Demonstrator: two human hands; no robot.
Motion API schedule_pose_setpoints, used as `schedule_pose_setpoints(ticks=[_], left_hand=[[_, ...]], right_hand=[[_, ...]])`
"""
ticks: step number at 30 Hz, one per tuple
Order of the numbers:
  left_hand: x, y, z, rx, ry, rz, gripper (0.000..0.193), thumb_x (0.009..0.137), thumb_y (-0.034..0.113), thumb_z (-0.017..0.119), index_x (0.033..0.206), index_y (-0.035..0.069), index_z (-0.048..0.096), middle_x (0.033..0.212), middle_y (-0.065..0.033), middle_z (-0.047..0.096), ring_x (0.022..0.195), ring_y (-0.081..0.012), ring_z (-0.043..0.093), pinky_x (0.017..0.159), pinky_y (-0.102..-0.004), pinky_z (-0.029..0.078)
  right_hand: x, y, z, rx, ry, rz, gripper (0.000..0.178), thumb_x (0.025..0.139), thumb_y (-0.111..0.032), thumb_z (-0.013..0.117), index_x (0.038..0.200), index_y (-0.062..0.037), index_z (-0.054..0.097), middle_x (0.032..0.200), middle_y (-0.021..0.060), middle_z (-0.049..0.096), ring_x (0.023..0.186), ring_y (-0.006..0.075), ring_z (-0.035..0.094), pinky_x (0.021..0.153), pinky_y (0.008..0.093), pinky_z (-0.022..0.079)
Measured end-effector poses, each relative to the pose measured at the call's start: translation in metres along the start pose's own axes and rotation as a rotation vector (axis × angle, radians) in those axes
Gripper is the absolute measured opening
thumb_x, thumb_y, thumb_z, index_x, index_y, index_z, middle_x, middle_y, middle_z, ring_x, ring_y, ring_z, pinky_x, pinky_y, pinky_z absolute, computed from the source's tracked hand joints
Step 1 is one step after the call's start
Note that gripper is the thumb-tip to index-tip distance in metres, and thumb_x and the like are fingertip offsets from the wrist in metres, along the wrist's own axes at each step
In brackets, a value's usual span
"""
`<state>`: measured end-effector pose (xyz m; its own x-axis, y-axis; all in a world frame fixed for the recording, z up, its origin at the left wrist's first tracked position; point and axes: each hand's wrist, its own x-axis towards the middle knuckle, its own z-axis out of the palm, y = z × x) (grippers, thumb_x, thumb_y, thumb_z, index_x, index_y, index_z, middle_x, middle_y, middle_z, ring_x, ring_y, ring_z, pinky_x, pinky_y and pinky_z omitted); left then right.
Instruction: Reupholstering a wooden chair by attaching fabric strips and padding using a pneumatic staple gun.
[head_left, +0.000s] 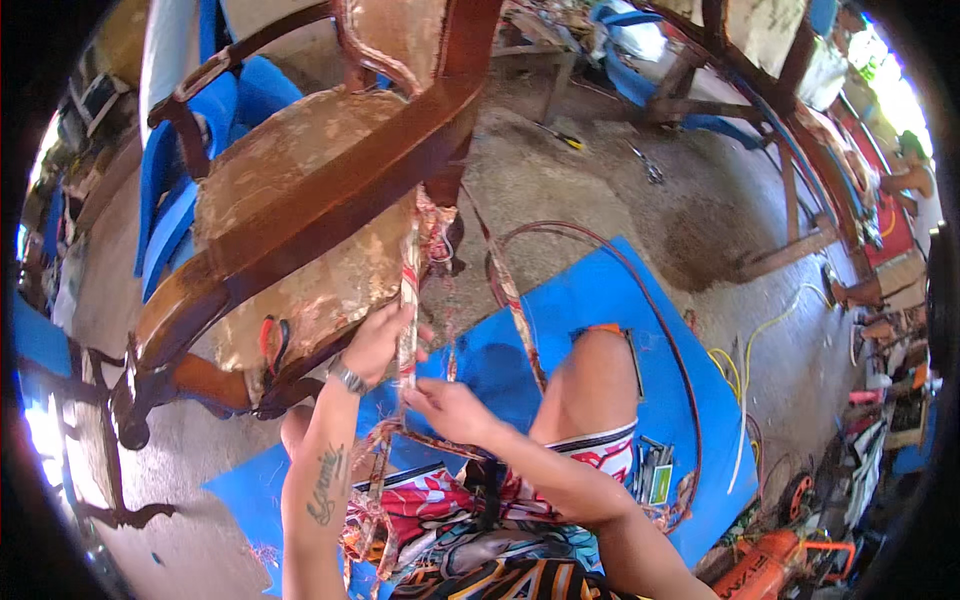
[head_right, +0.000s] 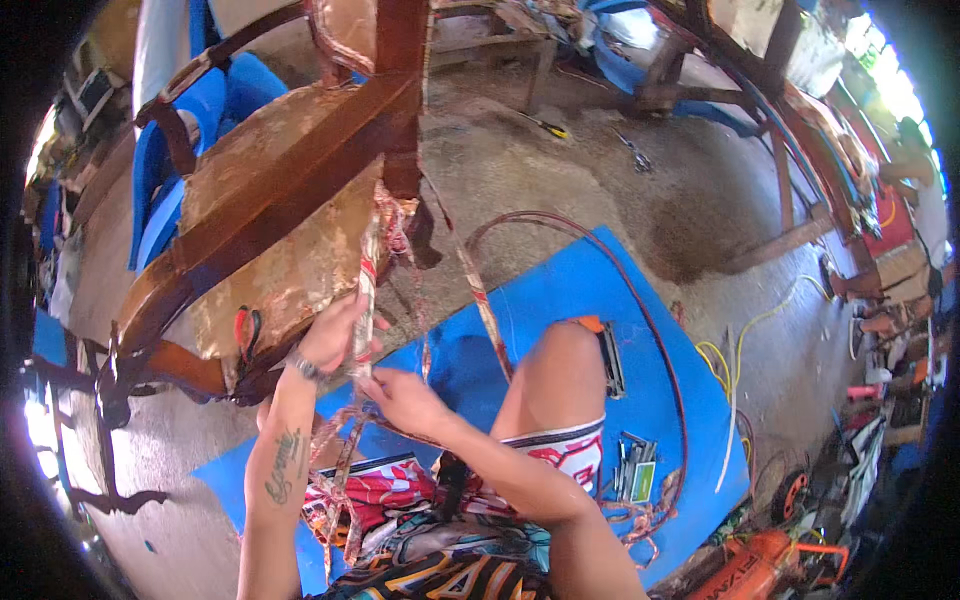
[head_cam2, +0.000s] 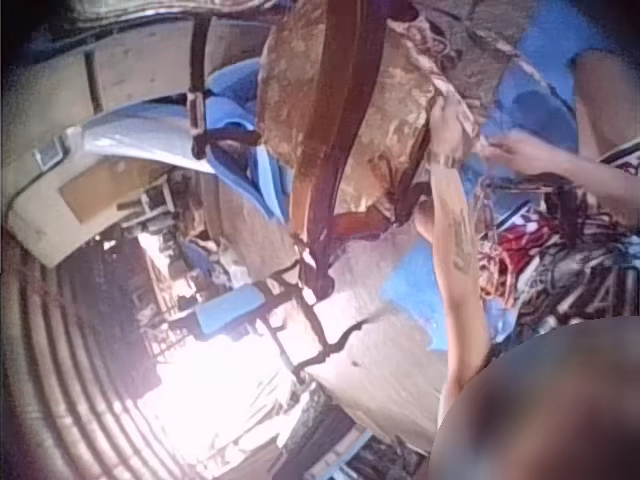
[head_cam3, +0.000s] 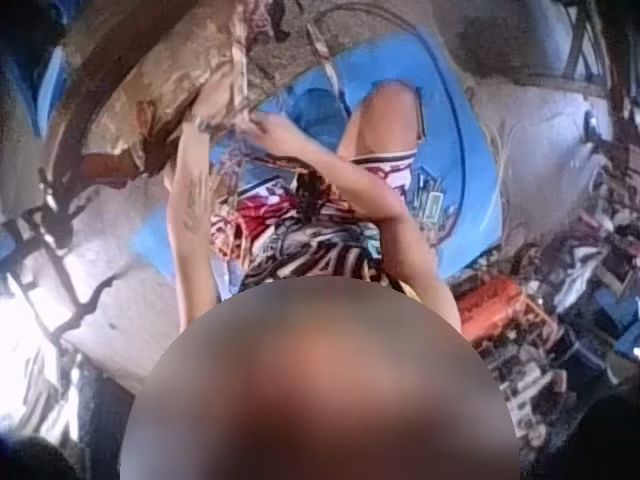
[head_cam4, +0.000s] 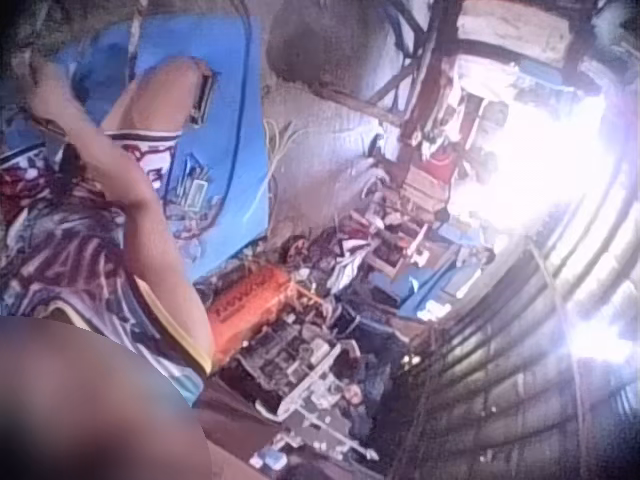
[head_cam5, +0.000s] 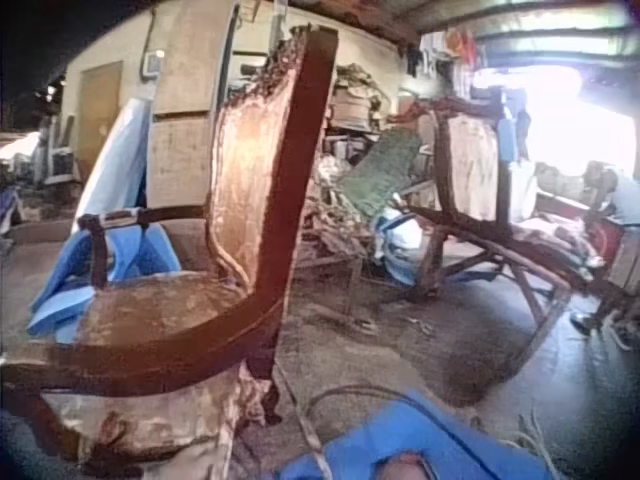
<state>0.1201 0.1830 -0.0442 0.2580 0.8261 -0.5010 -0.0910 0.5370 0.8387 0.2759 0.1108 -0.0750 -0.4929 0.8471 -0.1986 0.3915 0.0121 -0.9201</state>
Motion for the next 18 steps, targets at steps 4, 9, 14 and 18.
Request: schedule_pose_setpoints(ticks=[4, 9, 14, 18], left_hand=[[0.011, 0.031, 0.008, 0.137, 0.285, 0.229, 0.034, 0.094, 0.036, 0.048, 0.091, 0.004, 0.061, 0.067, -0.0032, 0.058, 0.051, -0.0152, 0.053, 0.048, -0.0325, 0.04], [0.031, 0.009, -0.044, 1.051, 0.77, 0.919, 0.032, 0.093, 0.031, 0.048, 0.085, 0.003, 0.062, 0.072, -0.0102, 0.064, 0.054, -0.0236, 0.059, 0.052, -0.0365, 0.043], [0.019, -0.001, -0.063, 1.0, 0.665, 0.653, 0.035, 0.089, 0.034, 0.053, 0.084, 0.001, 0.063, 0.064, -0.0188, 0.059, 0.058, -0.0328, 0.057, 0.056, -0.0423, 0.041], [0.007, -0.006, -0.075, 0.774, 0.704, 0.557, 0.033, 0.092, 0.03, 0.051, 0.085, 0.0, 0.064, 0.067, -0.0135, 0.062, 0.06, -0.0225, 0.058, 0.059, -0.0368, 0.043]], right_hand=[[-0.101, 0.114, -0.122, 0.106, 0.913, -0.128, 0.025, 0.089, -0.026, 0.056, 0.1, -0.0039, 0.06, 0.076, 0.003, 0.061, 0.065, 0.0132, 0.057, 0.059, 0.0267, 0.047], [-0.175, 0.29, -0.136, 0.462, 0.779, 0.336, 0.045, 0.087, -0.029, 0.058, 0.123, -0.004, 0.046, 0.111, 0.0067, 0.057, 0.103, 0.0192, 0.052, 0.086, 0.0348, 0.044], [-0.198, 0.296, -0.091, 0.611, 0.426, 0.239, 0.056, 0.083, -0.028, 0.064, 0.128, -0.0036, 0.042, 0.119, 0.0065, 0.054, 0.108, 0.0188, 0.049, 0.089, 0.0347, 0.042], [-0.237, 0.247, -0.055, 0.733, 0.213, 0.402, 0.073, 0.072, -0.028, 0.074, 0.132, -0.0018, 0.042, 0.127, 0.0092, 0.051, 0.113, 0.0194, 0.049, 0.094, 0.035, 0.039]])
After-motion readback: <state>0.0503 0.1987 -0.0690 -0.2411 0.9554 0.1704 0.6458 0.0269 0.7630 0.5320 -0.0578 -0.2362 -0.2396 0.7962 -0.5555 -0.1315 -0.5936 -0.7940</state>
